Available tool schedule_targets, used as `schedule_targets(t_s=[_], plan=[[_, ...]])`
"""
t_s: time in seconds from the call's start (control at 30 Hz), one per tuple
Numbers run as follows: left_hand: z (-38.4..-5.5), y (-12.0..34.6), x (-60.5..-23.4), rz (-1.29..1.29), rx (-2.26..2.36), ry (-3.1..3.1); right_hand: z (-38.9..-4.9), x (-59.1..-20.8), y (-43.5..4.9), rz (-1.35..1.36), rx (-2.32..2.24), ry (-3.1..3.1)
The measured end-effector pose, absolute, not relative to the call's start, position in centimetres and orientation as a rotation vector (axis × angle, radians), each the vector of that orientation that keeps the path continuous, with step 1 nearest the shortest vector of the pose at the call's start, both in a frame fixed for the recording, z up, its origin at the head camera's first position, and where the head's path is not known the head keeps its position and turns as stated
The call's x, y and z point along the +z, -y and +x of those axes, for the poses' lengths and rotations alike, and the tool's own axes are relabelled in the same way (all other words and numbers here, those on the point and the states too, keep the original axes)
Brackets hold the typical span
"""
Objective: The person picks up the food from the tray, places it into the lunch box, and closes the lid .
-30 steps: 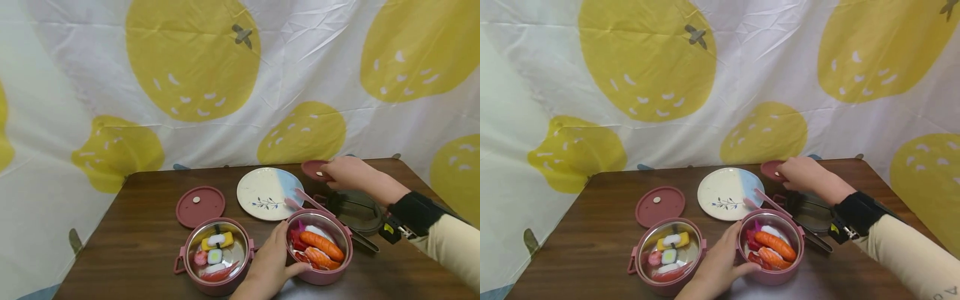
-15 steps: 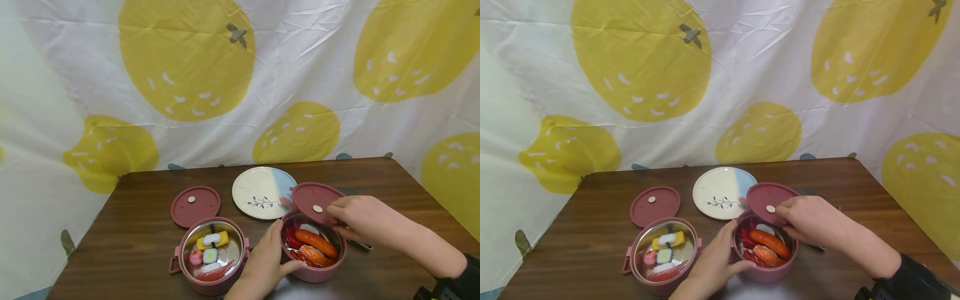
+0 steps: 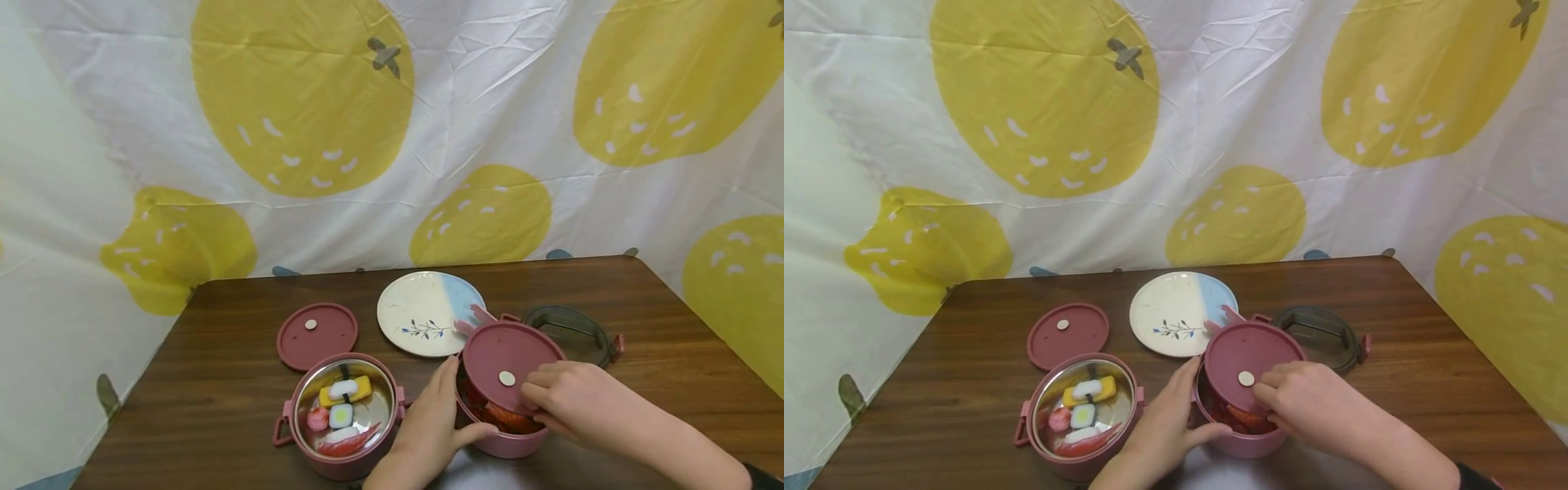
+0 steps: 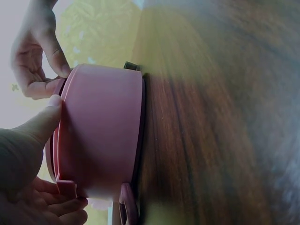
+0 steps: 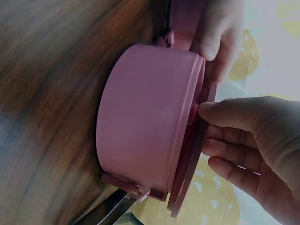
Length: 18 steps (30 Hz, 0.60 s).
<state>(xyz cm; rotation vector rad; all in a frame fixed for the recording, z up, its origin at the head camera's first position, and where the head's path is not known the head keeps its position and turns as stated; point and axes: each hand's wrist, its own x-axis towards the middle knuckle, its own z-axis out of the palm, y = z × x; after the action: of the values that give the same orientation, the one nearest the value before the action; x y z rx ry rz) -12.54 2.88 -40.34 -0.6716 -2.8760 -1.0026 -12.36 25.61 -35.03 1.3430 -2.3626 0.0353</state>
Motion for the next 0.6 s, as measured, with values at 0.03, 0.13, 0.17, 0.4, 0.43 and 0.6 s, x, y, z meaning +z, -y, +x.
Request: schedule_targets(t_s=[0.03, 0.13, 0.17, 0.4, 0.43, 0.6], plan=[[-12.5, -2.9, -40.4, -0.674, -1.007, 2.872, -12.3, -35.1, -25.5, 1.341, 0.028, 2.361], [-12.4, -2.8, -40.4, -0.679, -1.007, 2.857, -11.9, -35.2, -25.3, 1.336, 0.017, 2.363], [-12.4, -2.8, -40.4, -0.683, -1.013, 2.845, -11.8, -35.2, -25.3, 1.335, 0.019, 2.365], [-12.2, -2.4, -40.1, -0.699, -0.977, 2.806, -11.1, -35.4, -25.1, 1.345, 0.040, 2.359], [-12.1, -2.3, -40.0, -0.699, -0.971, 2.806, -11.0, -35.5, -25.1, 1.348, 0.039, 2.356], [-11.9, -2.0, -39.9, -0.672, -0.964, 2.837, -10.9, -36.0, -25.1, 1.366, 0.032, 2.341]])
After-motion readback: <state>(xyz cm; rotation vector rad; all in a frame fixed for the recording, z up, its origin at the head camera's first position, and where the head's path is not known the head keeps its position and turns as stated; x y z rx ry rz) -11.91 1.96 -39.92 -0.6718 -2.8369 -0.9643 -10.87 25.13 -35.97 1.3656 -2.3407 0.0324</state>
